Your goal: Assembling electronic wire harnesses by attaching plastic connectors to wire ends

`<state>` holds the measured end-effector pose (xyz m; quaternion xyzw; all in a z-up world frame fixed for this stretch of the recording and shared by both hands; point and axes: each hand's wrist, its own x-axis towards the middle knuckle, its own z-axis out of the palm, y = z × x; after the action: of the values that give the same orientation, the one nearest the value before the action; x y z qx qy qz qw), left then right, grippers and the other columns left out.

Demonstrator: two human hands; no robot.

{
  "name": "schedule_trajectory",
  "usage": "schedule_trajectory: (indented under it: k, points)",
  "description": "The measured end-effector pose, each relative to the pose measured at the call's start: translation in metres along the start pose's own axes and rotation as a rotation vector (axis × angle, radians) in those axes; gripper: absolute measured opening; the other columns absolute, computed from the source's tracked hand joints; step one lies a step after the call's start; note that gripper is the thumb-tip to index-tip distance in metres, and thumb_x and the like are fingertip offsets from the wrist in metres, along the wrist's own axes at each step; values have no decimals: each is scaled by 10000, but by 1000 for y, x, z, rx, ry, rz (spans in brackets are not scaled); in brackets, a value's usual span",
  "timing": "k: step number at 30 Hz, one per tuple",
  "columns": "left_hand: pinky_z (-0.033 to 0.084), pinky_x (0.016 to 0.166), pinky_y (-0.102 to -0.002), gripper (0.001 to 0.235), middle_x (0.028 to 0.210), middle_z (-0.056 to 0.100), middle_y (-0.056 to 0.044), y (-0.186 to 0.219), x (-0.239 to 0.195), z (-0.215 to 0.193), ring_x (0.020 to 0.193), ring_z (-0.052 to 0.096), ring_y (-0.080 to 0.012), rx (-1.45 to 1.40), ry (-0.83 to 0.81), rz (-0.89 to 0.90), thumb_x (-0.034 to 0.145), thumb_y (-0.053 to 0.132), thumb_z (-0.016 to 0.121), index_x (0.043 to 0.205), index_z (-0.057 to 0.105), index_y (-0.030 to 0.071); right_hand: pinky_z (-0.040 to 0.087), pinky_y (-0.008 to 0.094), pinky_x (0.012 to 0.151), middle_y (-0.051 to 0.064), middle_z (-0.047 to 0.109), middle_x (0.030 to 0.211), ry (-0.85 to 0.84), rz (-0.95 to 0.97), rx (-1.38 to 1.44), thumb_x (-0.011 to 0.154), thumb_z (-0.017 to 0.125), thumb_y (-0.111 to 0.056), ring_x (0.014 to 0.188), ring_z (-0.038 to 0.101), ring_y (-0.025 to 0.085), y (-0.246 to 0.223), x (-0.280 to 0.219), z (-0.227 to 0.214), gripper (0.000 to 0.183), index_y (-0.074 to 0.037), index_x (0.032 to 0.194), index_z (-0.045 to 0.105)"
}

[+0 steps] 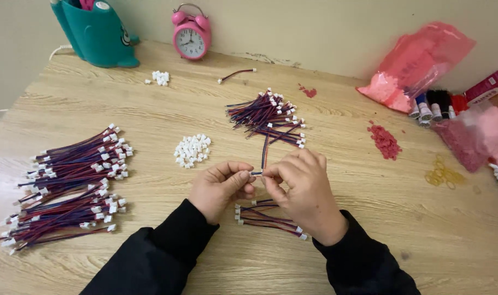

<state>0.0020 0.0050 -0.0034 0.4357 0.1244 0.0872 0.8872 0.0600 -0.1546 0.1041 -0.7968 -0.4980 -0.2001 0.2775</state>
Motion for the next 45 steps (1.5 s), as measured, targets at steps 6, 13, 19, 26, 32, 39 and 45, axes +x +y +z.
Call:
schedule_trajectory:
  k: [6, 13, 19, 26, 32, 39, 45]
  points:
    - [660, 617, -378, 184, 794, 696, -181, 3, -3, 4, 648, 717, -228, -33, 8, 6, 898, 27, 629, 1053, 635, -72, 360, 395, 858, -64, 583, 650, 2, 20, 15, 803, 734, -186, 843, 591, 185, -5, 1, -1, 60, -208, 816, 679]
    - [656, 607, -352, 182, 795, 695, -178, 7, -6, 7, 647, 718, -219, -37, 0, 13, 899, 29, 627, 1047, 640, -77, 359, 380, 855, -69, 574, 646, 29, 11, 13, 794, 728, -156, 837, 593, 177, -7, 2, -2, 83, -214, 824, 679]
    - [657, 619, -365, 180, 797, 688, -179, 2, -2, 3, 654, 717, -223, -39, -23, 4, 902, 36, 627, 1049, 640, -67, 354, 397, 874, -59, 582, 643, 24, 15, 5, 783, 735, -166, 842, 594, 183, -7, 3, -3, 81, -212, 820, 679]
    - [659, 619, -363, 175, 790, 687, -178, 0, -3, 1, 655, 720, -226, 16, -17, 29, 903, 22, 622, 1047, 644, -75, 356, 389, 855, -69, 558, 625, 46, -66, -16, 786, 726, -145, 800, 590, 176, -5, 4, -2, 94, -217, 809, 670]
    - [657, 624, -347, 151, 787, 685, -154, -2, -2, 1, 662, 717, -208, 103, -23, 37, 901, 25, 629, 1028, 657, -54, 367, 420, 841, -45, 570, 639, 15, -77, -28, 795, 712, -153, 802, 603, 205, -3, 1, 4, 80, -207, 813, 656]
    - [657, 611, -362, 148, 779, 680, -163, -8, 1, 2, 656, 714, -225, 129, 20, 29, 899, 8, 626, 1028, 653, -60, 365, 424, 845, -33, 645, 748, -18, -17, -8, 857, 666, -191, 850, 637, 210, 1, -9, 17, 42, -218, 889, 671]
    - [619, 633, -289, 115, 765, 705, -110, -10, 3, -5, 677, 682, -161, 491, 38, 97, 877, 42, 675, 975, 710, -7, 464, 468, 839, 139, 691, 864, -165, 244, 371, 889, 641, -163, 914, 659, 374, 36, 7, -8, 82, -126, 940, 693]
